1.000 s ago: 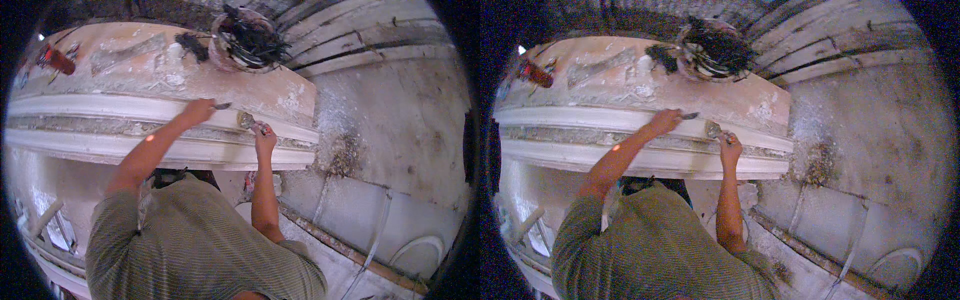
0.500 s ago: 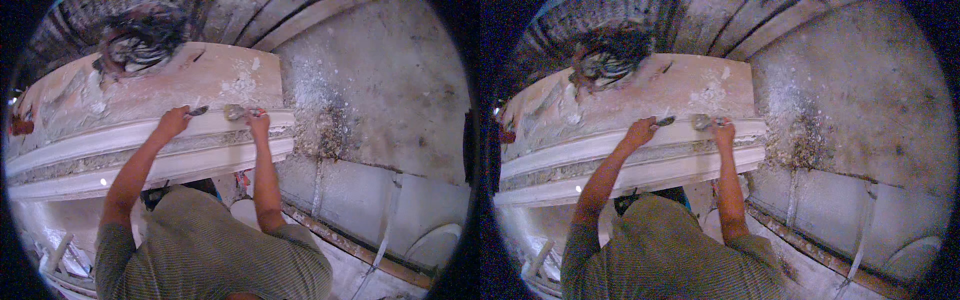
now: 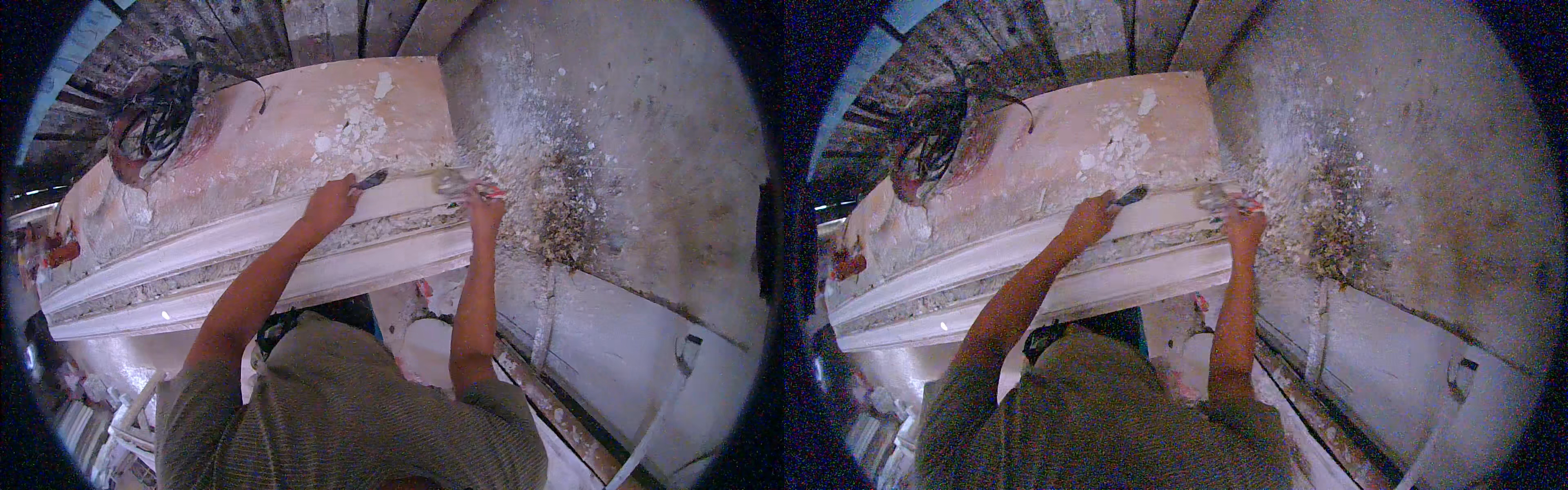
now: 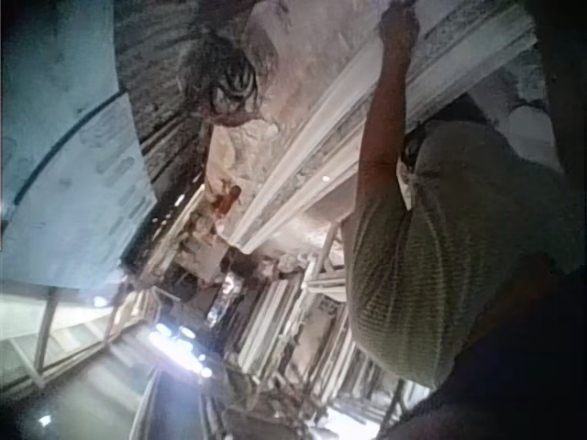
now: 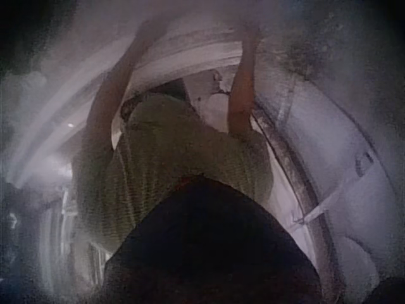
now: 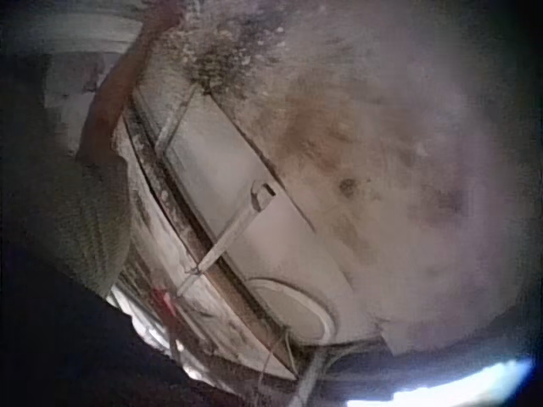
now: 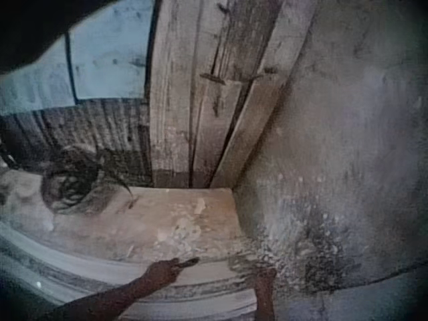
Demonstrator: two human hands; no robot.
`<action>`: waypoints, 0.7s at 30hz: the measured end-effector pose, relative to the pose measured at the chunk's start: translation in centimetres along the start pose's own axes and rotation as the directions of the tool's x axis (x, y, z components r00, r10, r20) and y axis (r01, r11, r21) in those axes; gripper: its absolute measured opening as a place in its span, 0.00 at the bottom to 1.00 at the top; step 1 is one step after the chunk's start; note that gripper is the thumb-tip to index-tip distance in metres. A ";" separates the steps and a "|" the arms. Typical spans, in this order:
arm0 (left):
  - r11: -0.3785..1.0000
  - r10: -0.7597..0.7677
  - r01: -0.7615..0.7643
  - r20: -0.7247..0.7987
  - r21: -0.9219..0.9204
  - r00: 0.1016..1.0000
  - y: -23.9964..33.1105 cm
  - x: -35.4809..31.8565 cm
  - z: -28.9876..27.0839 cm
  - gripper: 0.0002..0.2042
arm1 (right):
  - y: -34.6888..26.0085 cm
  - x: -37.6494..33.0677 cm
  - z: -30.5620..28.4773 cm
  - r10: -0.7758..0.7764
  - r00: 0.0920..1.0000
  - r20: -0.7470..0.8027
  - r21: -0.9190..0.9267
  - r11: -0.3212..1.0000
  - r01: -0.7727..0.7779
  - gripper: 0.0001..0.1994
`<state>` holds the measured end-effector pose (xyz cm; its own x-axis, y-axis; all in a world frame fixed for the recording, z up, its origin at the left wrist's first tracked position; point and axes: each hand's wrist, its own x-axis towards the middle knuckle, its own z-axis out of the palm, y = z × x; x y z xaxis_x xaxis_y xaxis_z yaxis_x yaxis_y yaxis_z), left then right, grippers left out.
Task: The person scrapes a white compound from the grooves of several long white moldings using a small metal scraper. After cleaning, the person stacks the moldings and carries them to a wall, placing them upright against the wall.
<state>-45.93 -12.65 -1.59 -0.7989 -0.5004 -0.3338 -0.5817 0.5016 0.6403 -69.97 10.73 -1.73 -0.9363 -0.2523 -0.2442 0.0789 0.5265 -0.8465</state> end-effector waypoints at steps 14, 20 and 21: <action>0.969 0.242 -0.244 0.049 0.042 0.969 14.4 10.9 10.8 0.16 | 9.0 -6.0 -8.1 -0.281 0.791 -0.544 0.098 0.915 0.392 0.17; 0.911 0.412 -0.410 -0.115 0.046 0.904 -7.4 -5.3 -5.8 0.15 | 2.4 -14.4 -2.8 -0.021 0.901 -0.434 0.233 0.963 0.134 0.10; 0.901 0.431 -0.419 -0.131 0.108 0.893 -11.5 -8.0 -8.5 0.15 | 3.6 -14.5 -2.4 -0.136 0.902 -0.410 0.078 0.980 0.183 0.10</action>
<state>-31.55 -20.41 -0.41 -0.9439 -0.3231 0.0688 -0.2060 0.7384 0.6421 -56.93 18.20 -0.10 -0.9955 0.0332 0.0887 -0.0676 0.4065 -0.9111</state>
